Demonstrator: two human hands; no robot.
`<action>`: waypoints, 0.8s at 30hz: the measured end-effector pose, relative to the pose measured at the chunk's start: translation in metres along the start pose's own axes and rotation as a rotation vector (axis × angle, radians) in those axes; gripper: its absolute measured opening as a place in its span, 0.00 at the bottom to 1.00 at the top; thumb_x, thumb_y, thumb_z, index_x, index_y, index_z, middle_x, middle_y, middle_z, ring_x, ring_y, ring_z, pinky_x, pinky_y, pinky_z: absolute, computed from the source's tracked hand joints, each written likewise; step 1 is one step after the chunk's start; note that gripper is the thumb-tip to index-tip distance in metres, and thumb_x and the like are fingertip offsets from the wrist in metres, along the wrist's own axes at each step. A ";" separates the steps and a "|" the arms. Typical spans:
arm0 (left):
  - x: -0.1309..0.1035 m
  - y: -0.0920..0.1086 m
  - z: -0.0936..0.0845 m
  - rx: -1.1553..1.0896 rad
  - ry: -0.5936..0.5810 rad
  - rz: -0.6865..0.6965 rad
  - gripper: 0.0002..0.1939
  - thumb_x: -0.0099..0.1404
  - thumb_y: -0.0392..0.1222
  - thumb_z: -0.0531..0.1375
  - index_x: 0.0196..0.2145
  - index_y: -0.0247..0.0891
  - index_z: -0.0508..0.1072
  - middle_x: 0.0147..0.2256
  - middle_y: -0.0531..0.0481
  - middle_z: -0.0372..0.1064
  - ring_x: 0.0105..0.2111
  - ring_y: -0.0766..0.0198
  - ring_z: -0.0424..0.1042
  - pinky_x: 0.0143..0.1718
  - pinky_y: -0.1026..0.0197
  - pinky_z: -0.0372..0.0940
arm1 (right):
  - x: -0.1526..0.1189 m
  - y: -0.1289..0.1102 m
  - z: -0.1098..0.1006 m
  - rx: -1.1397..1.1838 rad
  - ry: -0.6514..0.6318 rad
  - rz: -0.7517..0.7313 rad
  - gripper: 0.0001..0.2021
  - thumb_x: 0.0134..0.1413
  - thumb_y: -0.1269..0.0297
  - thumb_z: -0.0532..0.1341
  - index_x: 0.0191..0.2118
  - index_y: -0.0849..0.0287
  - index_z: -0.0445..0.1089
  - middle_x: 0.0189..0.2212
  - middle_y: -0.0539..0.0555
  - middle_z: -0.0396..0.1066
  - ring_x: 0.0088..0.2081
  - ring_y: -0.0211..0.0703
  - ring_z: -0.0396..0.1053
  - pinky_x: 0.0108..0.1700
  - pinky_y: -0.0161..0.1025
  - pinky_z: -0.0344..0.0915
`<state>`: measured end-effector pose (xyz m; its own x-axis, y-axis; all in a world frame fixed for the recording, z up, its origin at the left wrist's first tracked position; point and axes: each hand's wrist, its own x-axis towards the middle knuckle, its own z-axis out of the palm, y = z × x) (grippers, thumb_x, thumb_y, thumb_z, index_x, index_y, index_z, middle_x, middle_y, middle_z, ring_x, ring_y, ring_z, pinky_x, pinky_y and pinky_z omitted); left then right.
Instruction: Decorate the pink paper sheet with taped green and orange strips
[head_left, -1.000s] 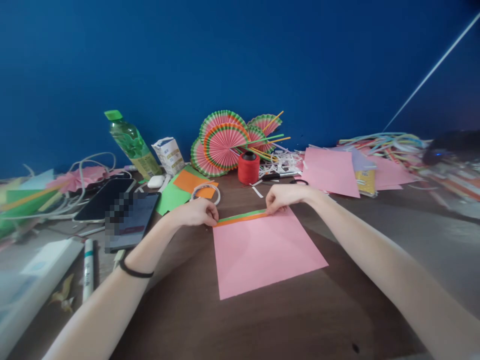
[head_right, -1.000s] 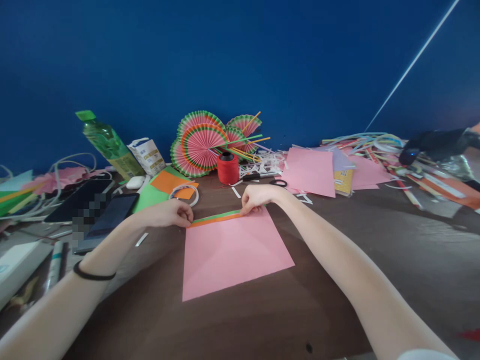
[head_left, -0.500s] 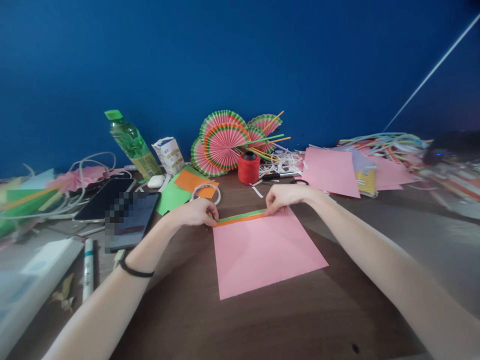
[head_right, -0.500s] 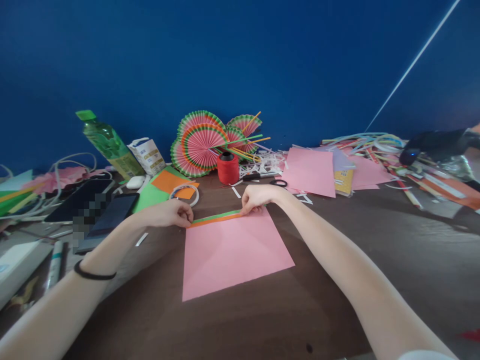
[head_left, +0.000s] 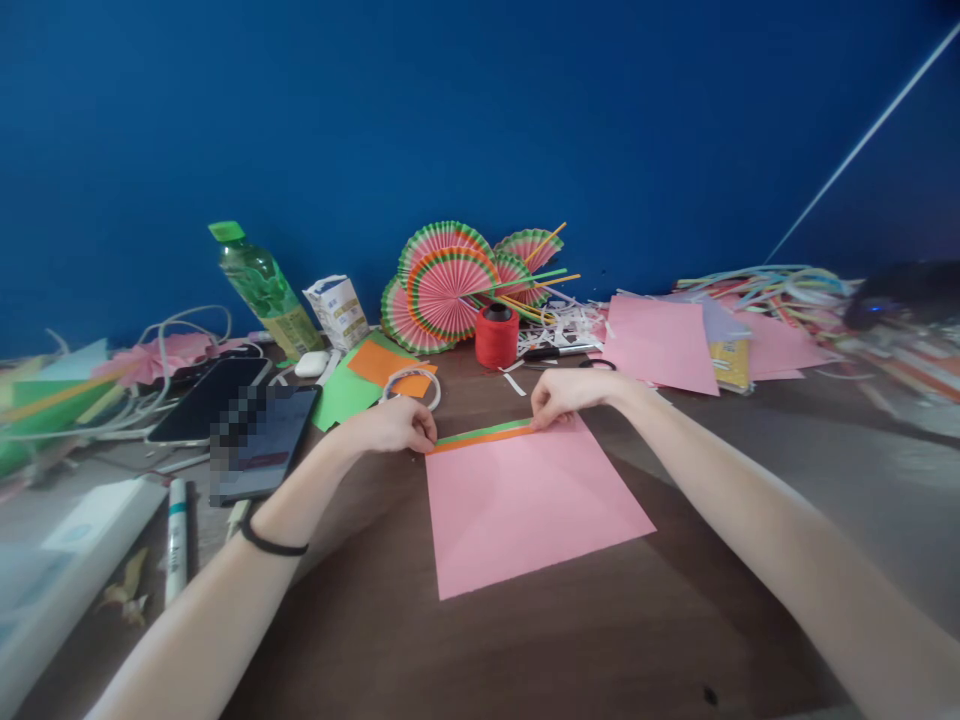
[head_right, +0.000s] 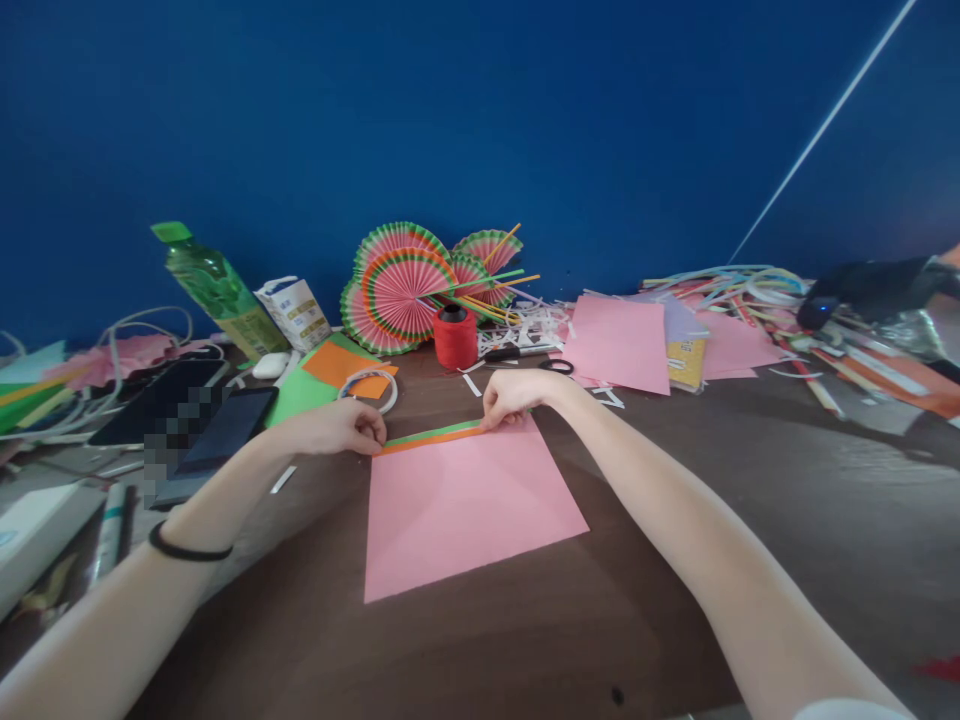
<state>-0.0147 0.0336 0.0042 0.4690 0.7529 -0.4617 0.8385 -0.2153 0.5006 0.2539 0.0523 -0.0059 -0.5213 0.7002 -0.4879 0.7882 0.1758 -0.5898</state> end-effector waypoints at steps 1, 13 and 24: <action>0.000 0.000 0.000 0.000 0.001 0.000 0.09 0.45 0.43 0.58 0.25 0.36 0.70 0.22 0.54 0.67 0.23 0.67 0.62 0.24 0.65 0.53 | 0.000 0.000 0.000 -0.001 0.000 -0.002 0.16 0.34 0.52 0.63 0.22 0.62 0.70 0.16 0.48 0.62 0.20 0.32 0.58 0.23 0.31 0.54; -0.004 0.008 0.003 0.064 0.066 -0.014 0.08 0.44 0.42 0.58 0.24 0.36 0.71 0.21 0.54 0.66 0.23 0.67 0.61 0.23 0.65 0.53 | 0.000 0.000 0.000 0.019 -0.011 0.001 0.16 0.33 0.52 0.64 0.22 0.62 0.69 0.16 0.48 0.61 0.20 0.32 0.57 0.23 0.32 0.54; -0.006 0.009 0.005 0.177 0.104 -0.015 0.07 0.46 0.40 0.56 0.25 0.36 0.69 0.22 0.54 0.66 0.24 0.67 0.63 0.23 0.66 0.54 | -0.001 0.000 -0.001 -0.005 -0.013 -0.018 0.16 0.35 0.52 0.63 0.23 0.62 0.69 0.16 0.48 0.61 0.20 0.32 0.57 0.23 0.32 0.52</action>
<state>-0.0084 0.0237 0.0081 0.4323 0.8151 -0.3857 0.8853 -0.3025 0.3530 0.2548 0.0521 -0.0043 -0.5398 0.6881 -0.4850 0.7801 0.1924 -0.5953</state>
